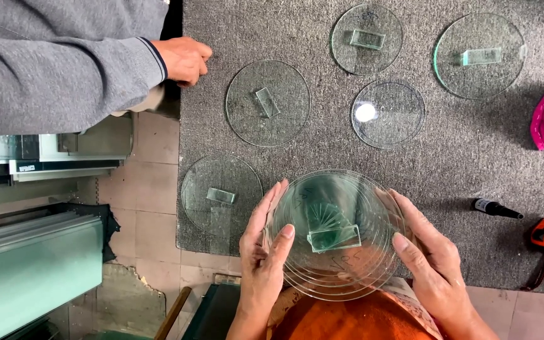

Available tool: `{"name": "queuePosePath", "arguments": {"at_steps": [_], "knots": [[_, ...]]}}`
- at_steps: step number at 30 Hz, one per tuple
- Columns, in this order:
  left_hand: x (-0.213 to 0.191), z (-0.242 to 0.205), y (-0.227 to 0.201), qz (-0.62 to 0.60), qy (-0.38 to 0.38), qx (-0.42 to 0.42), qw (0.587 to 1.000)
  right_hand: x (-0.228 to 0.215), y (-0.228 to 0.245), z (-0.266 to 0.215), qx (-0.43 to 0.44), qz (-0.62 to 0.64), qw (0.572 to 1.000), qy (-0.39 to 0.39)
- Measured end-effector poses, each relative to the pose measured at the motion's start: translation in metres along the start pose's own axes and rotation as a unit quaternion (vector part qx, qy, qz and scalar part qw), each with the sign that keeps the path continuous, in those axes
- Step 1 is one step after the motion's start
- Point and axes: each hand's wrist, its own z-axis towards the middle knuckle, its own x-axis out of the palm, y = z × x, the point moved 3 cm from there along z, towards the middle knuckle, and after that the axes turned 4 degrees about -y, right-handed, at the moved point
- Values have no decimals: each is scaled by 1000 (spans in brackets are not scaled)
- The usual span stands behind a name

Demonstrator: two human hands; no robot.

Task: The person is applying a liquid to circular glass plates and inspecting them on a workshop bench.

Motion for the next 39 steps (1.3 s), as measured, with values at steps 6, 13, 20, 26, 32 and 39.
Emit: {"name": "queuePosePath", "arguments": {"at_steps": [6, 13, 20, 26, 32, 39], "knots": [[0, 0, 1, -2, 4, 8, 1000, -1, -6, -1, 2, -3, 1000, -5], [-1, 2, 3, 1, 2, 3, 1000, -3, -8, -2, 9, -12, 1000, -14], [-3, 2, 8, -9, -17, -6, 1000, 1, -1, -1, -7, 80, 997, 2], [-6, 1, 15, -16, -17, 13, 1000, -1, -3, 0, 4, 116, 993, -2], [-5, 0, 8, 9, -7, 6, 1000, 1, -3, -2, -9, 115, 993, 12], [-8, 2, 17, -23, 1, -2, 1000, 0, -4, 1, -62, 73, 995, 14]]}}
